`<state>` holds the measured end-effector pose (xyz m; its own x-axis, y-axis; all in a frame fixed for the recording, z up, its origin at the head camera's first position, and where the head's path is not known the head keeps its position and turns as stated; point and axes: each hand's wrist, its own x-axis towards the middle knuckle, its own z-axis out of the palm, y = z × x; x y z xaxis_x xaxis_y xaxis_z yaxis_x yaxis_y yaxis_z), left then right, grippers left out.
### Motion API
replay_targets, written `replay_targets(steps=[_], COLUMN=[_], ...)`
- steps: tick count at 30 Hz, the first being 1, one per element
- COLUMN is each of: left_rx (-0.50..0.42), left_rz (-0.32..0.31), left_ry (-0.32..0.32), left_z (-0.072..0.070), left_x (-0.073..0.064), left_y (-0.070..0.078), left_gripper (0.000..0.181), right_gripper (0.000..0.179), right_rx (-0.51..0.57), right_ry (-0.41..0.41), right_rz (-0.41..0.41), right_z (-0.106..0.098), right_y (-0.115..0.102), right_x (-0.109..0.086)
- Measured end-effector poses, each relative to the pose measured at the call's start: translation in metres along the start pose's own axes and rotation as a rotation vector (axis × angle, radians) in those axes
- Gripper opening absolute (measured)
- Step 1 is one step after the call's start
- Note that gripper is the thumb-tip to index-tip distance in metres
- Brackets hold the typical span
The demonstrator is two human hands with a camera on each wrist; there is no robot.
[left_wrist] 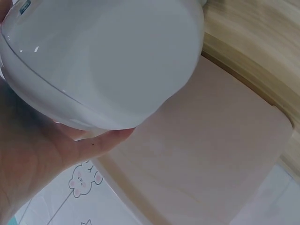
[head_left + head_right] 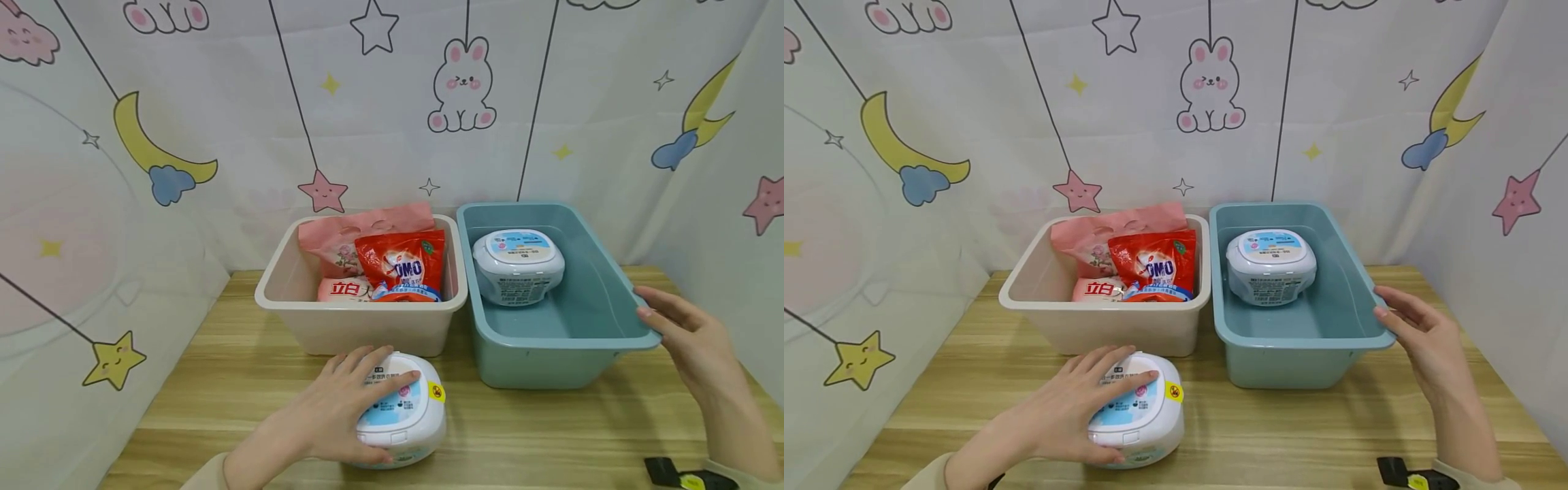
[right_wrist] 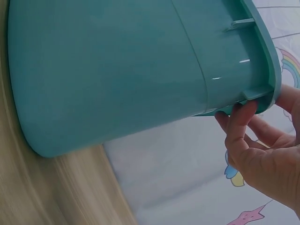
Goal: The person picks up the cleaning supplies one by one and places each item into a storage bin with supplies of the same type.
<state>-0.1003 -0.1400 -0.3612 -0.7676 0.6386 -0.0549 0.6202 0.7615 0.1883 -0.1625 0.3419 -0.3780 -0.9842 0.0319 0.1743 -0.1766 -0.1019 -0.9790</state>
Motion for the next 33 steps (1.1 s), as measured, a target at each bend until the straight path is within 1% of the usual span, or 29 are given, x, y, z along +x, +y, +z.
replay_targets(steps=[7,10,17,20,25,30,33], left_rx=[-0.003,-0.006,-0.023,-0.024,-0.037,-0.045,-0.046], left_rz=[0.008,0.006,-0.001,0.0,-0.003,0.006,0.009], left_ry=[0.014,0.006,-0.02,-0.022,-0.027,-0.024,-0.023], left_z=[0.0012,0.0013,0.0,0.0,0.0,-0.0002,-0.0003], left_x=[0.0008,0.0008,0.0011,0.0015,0.0023,0.0029,0.0034], left_y=[0.0009,0.0,-0.0017,-0.0016,-0.0014,-0.0012,-0.0013], left_gripper=[0.093,0.093,0.095,0.096,0.096,0.096,0.096], right_gripper=[0.041,0.04,0.042,0.042,0.042,0.042,0.043], right_rx=[0.093,0.146,0.312,0.354,0.388,0.392,0.397], right_ry=[-0.005,-0.016,-0.108,-0.121,-0.106,-0.102,-0.121], right_rz=[0.018,0.015,-0.016,-0.018,-0.003,0.0,-0.012], right_z=[-0.0004,0.0,-0.0032,-0.0039,-0.004,-0.0046,-0.0053], right_y=[-0.0005,-0.001,0.0014,0.0013,0.0004,-0.0006,-0.0008], right_x=[0.0008,0.0005,-0.0002,-0.0012,-0.0024,-0.0035,-0.0042])
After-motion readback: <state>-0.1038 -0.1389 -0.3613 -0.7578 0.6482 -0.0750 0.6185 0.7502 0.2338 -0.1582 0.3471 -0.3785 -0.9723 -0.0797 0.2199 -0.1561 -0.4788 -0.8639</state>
